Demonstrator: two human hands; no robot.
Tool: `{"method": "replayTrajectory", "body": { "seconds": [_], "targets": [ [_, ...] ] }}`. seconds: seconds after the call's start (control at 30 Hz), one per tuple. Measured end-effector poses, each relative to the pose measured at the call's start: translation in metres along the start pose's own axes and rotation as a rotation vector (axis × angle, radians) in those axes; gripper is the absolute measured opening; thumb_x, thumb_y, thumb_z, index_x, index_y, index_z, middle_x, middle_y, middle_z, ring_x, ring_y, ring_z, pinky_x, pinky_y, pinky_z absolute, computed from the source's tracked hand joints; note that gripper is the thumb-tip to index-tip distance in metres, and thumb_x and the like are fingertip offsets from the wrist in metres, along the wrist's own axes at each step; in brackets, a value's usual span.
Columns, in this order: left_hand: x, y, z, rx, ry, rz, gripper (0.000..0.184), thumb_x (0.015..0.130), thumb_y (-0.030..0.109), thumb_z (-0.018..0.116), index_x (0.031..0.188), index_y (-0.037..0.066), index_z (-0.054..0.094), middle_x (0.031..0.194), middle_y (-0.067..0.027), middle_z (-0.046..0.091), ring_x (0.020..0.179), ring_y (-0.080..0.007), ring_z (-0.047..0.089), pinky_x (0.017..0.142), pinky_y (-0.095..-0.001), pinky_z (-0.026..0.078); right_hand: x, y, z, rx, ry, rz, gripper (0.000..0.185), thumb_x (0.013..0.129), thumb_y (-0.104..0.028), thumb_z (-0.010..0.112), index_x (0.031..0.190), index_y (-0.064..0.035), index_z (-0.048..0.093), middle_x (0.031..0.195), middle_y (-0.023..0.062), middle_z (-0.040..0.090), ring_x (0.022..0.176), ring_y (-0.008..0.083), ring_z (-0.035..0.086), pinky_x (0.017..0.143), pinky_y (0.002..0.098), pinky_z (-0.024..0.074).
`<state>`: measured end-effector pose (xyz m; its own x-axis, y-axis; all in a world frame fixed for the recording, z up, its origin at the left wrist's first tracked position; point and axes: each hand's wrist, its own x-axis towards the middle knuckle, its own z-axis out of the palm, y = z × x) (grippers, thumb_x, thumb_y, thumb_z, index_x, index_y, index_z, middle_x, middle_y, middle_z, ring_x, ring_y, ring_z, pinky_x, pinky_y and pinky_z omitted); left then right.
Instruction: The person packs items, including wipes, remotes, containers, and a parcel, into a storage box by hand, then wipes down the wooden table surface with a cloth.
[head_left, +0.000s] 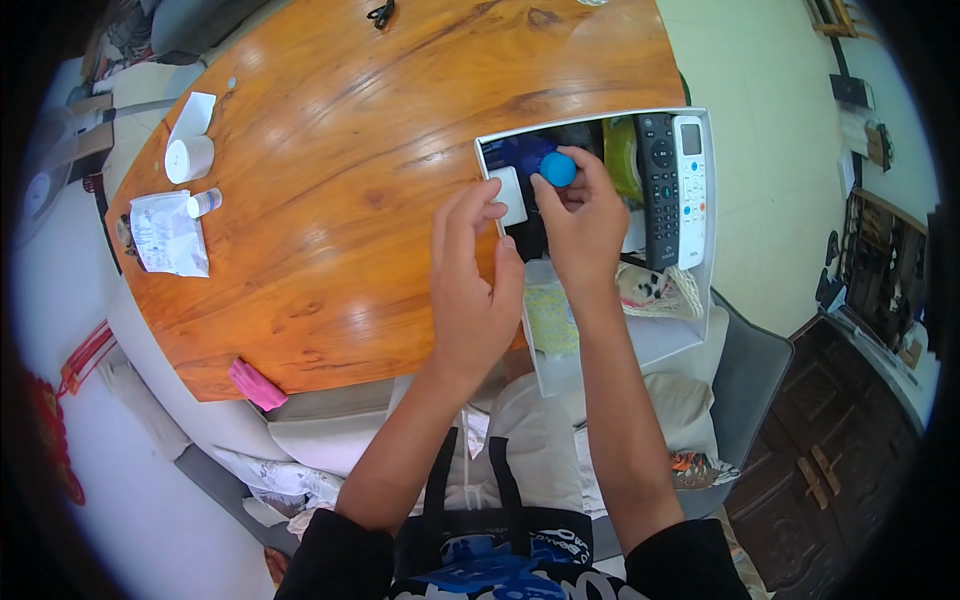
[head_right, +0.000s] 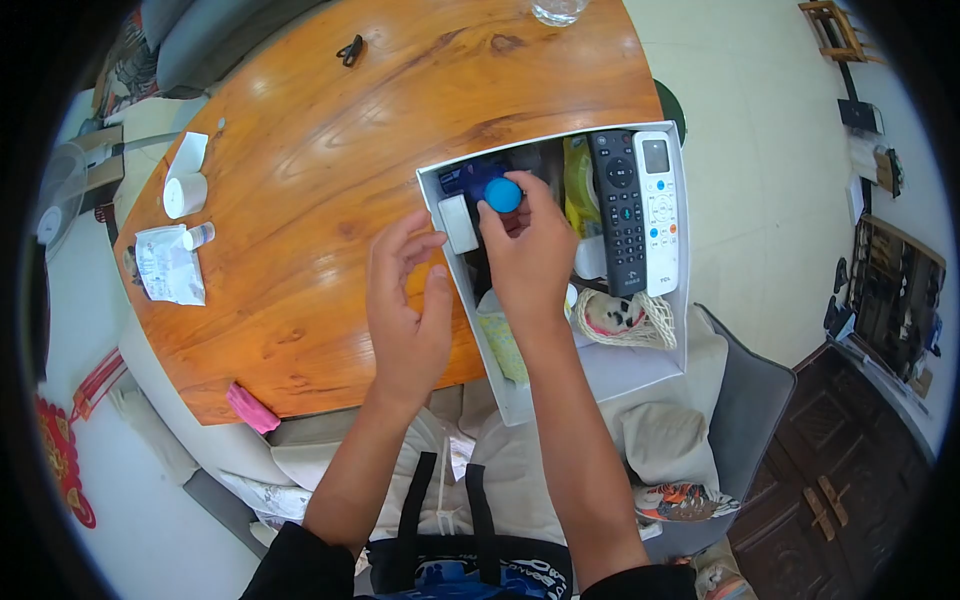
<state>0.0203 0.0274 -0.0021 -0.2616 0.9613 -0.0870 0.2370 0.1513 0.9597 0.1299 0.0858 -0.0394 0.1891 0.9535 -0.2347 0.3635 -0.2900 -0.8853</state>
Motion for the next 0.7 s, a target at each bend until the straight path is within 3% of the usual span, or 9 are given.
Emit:
{"method": "replayTrajectory", "body": {
  "seconds": [0.2, 0.5, 0.6, 0.7],
  "targets": [
    [0.001, 0.003, 0.000, 0.013, -0.007, 0.013, 0.045, 0.089, -0.004, 0.052, 0.133, 0.000, 0.049, 0.129, -0.0134, 0.052, 0.113, -0.0221, 0.059, 0.100, -0.0360, 0.044, 0.008, -0.009, 0.008, -0.216, -0.053, -0.122, 0.035, 0.081, -0.003, 0.073, 0.115, 0.0007, 0.064, 0.086, 0.0162, 0.070, 0.072, 0.0254, 0.069, 0.069, 0.0363, 0.0545],
    [-0.001, -0.004, -0.010, 0.007, 0.010, 0.004, 0.043, 0.088, -0.005, 0.053, 0.131, 0.000, 0.051, 0.127, -0.0137, 0.054, 0.114, -0.0228, 0.059, 0.101, -0.0360, 0.044, -0.033, -0.009, -0.008, -0.059, 0.006, -0.066, 0.051, 0.084, 0.000, 0.068, 0.133, -0.0007, 0.054, 0.091, 0.0118, 0.068, 0.075, 0.0226, 0.066, 0.071, 0.0340, 0.0532],
    [-0.007, -0.011, -0.017, 0.029, 0.064, 0.014, 0.039, 0.085, -0.005, 0.054, 0.124, -0.001, 0.057, 0.119, -0.0197, 0.058, 0.108, -0.0338, 0.059, 0.099, -0.0402, 0.045, -0.062, -0.024, -0.016, -0.173, 0.011, -0.208, 0.038, 0.084, 0.005, 0.066, 0.121, -0.0015, 0.061, 0.093, 0.0123, 0.066, 0.079, 0.0233, 0.065, 0.073, 0.0331, 0.0521],
    [-0.015, -0.019, -0.033, 0.094, 0.020, -0.006, 0.035, 0.086, -0.004, 0.055, 0.120, -0.001, 0.060, 0.119, -0.0205, 0.061, 0.113, -0.0370, 0.058, 0.101, -0.0413, 0.044, -0.086, -0.043, -0.010, -0.190, -0.053, -0.354, 0.028, 0.083, 0.007, 0.066, 0.109, -0.0015, 0.066, 0.094, 0.0132, 0.065, 0.084, 0.0269, 0.064, 0.075, 0.0353, 0.0521]
  ]
}}
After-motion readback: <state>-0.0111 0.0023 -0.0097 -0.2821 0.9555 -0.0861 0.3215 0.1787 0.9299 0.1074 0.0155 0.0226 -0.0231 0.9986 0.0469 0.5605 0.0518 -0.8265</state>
